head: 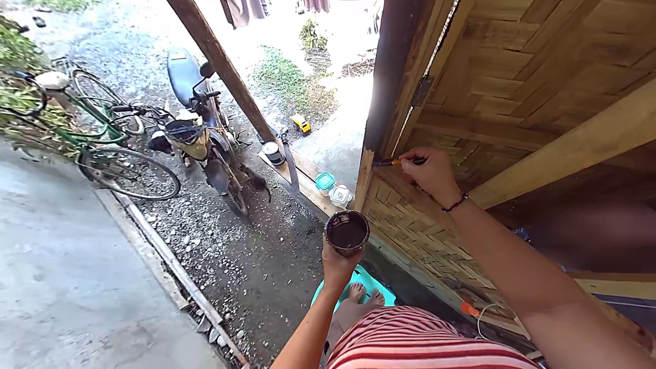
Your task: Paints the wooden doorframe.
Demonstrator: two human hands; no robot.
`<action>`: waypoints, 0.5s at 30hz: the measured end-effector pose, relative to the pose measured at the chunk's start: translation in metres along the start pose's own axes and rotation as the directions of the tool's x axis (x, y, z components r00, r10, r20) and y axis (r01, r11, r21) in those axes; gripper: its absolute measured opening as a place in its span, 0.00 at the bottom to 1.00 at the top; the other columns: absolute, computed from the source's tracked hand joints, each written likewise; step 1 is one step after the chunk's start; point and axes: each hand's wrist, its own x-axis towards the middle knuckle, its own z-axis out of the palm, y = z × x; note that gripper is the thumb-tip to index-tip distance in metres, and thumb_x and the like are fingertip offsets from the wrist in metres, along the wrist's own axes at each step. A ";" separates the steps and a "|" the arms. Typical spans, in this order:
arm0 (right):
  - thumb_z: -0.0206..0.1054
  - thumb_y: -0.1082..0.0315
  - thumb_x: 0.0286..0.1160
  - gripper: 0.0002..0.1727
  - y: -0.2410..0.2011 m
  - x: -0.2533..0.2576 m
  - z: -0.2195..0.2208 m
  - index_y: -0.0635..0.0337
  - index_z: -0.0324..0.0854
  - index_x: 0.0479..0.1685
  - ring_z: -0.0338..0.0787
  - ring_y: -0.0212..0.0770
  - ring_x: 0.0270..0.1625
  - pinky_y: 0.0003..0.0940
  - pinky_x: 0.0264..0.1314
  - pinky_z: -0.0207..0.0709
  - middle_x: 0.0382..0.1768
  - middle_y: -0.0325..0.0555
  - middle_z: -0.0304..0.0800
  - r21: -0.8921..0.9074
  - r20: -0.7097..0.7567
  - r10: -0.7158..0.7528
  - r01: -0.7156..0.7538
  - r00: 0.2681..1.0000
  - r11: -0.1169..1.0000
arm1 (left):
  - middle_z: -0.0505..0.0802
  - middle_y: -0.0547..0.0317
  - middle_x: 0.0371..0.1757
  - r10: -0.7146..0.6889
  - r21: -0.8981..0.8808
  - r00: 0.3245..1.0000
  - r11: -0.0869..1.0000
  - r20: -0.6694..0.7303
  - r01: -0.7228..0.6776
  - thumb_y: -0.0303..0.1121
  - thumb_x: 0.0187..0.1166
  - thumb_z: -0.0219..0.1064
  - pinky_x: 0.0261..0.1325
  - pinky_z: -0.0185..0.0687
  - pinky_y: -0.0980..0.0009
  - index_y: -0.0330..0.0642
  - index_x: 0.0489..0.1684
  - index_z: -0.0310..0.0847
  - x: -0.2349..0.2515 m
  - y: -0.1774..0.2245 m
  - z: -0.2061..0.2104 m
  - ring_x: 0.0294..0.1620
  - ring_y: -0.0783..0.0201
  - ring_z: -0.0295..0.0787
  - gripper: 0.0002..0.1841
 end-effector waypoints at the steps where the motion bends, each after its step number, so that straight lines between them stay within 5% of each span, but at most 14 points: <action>1: 0.71 0.67 0.72 0.07 0.001 0.003 0.002 0.58 0.94 0.40 0.90 0.35 0.37 0.37 0.44 0.84 0.37 0.45 0.94 -0.019 -0.001 -0.030 0.030 1.000 0.999 | 0.89 0.40 0.64 -0.008 0.014 1.000 1.000 0.004 0.008 0.38 0.48 0.90 0.76 0.79 0.67 0.20 0.76 0.64 0.000 0.000 -0.001 0.67 0.63 0.87 0.53; 9: 0.71 0.66 0.75 0.07 -0.008 -0.003 -0.006 0.56 0.94 0.41 0.91 0.32 0.41 0.32 0.47 0.84 0.40 0.43 0.94 -0.032 -0.004 -0.106 0.106 0.994 0.994 | 0.90 0.41 0.63 0.003 -0.005 1.000 1.000 0.002 -0.003 0.37 0.47 0.91 0.75 0.80 0.69 0.20 0.75 0.65 -0.002 0.000 -0.007 0.66 0.65 0.88 0.52; 15: 0.70 0.67 0.73 0.08 0.001 0.012 0.010 0.58 0.94 0.39 0.92 0.41 0.42 0.44 0.50 0.84 0.38 0.47 0.95 -0.107 0.043 -0.165 0.169 0.985 0.980 | 0.90 0.42 0.63 0.000 -0.016 1.000 1.000 0.002 0.000 0.36 0.47 0.91 0.75 0.80 0.71 0.21 0.75 0.65 -0.004 -0.002 -0.008 0.66 0.66 0.88 0.52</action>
